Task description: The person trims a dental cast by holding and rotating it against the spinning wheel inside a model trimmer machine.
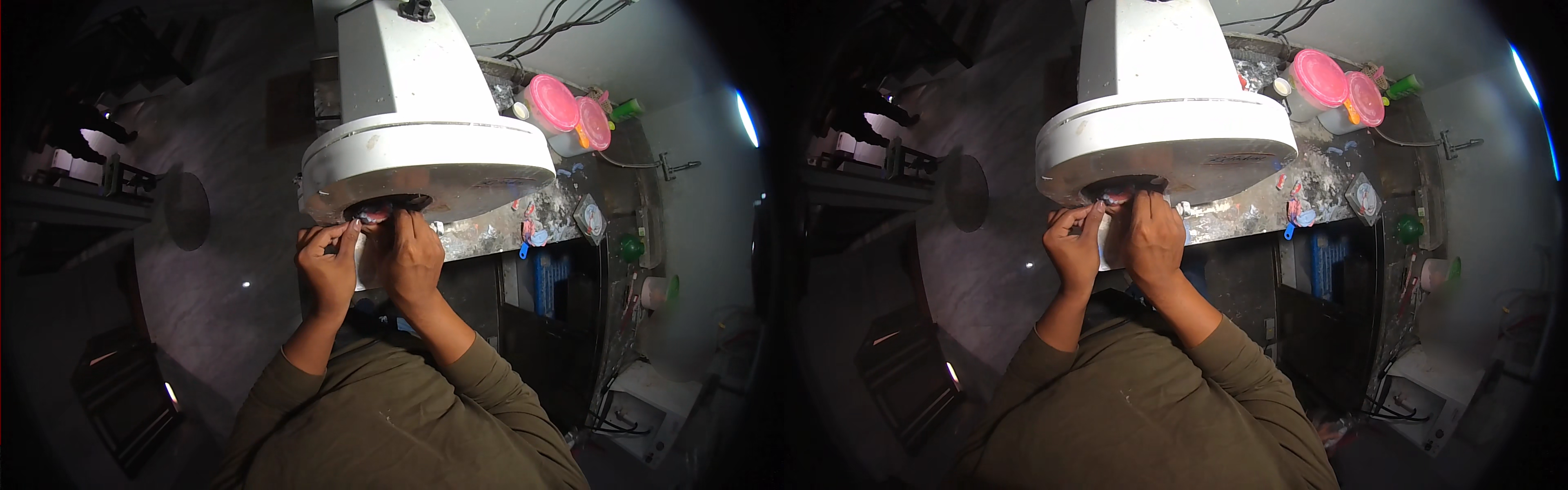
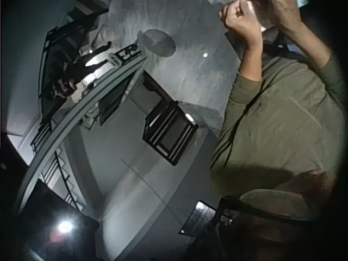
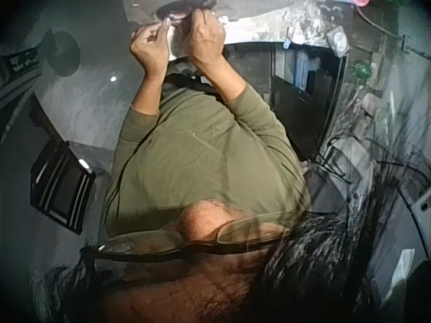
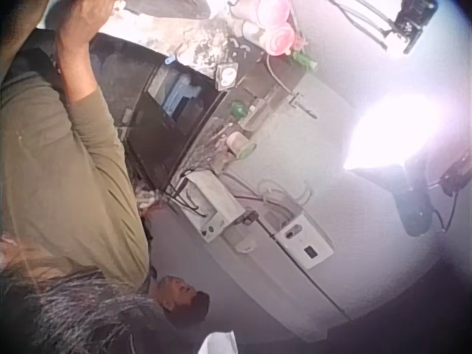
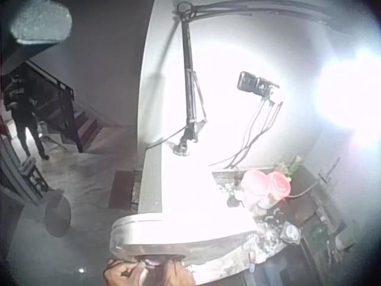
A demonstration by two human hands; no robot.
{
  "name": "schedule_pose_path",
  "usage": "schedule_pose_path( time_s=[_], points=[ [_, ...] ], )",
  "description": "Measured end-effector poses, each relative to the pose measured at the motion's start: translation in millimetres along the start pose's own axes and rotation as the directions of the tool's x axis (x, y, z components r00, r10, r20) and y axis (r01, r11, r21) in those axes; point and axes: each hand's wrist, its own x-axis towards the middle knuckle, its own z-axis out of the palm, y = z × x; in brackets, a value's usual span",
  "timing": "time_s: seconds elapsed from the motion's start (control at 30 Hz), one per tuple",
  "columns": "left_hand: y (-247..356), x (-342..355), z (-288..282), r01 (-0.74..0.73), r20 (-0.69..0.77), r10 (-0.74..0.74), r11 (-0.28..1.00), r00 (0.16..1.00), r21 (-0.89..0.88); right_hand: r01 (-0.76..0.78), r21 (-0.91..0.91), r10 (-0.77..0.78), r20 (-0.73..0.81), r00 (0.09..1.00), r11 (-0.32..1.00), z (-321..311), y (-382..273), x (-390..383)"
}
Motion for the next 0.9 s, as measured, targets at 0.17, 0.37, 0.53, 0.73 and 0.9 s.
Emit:
schedule_pose_path(
  time_s=[0.17, 0.37, 0.53, 0.73, 0.9],
  points=[
    [0, 1, 0, 0.006, -0.01, -0.006, 1.0, 1.0, -0.009, 0.016, -0.01, -0.016, -0.013, 1.0, 1.0, 2, 1, 0],
    [-3, 0, 1, 0.026, -0.022, -0.026, 0.999, 0.999, -0.022, 0.033, -0.001, -0.033, -0.026, 0.999, 0.999, 4, 3, -1],
    [-2, 1, -2, 0.045, 0.017, -0.045, 0.999, 0.999, -0.028, 0.011, 0.106, -0.007, -0.038, 0.999, 0.994, -5, 1, 3],
    [-4, -2, -6, 0.008, 0.036, -0.008, 1.0, 0.999, 0.004, -0.003, 0.208, -0.008, 0.051, 0.999, 0.978, -22, 4, -2],
    [3, 4, -10, 0.037, 0.063, -0.039, 0.999, 0.997, 0.039, -0.301, 0.36, 0.231, 0.226, 0.946, 0.883, -36, 2, 13]
  ],
)
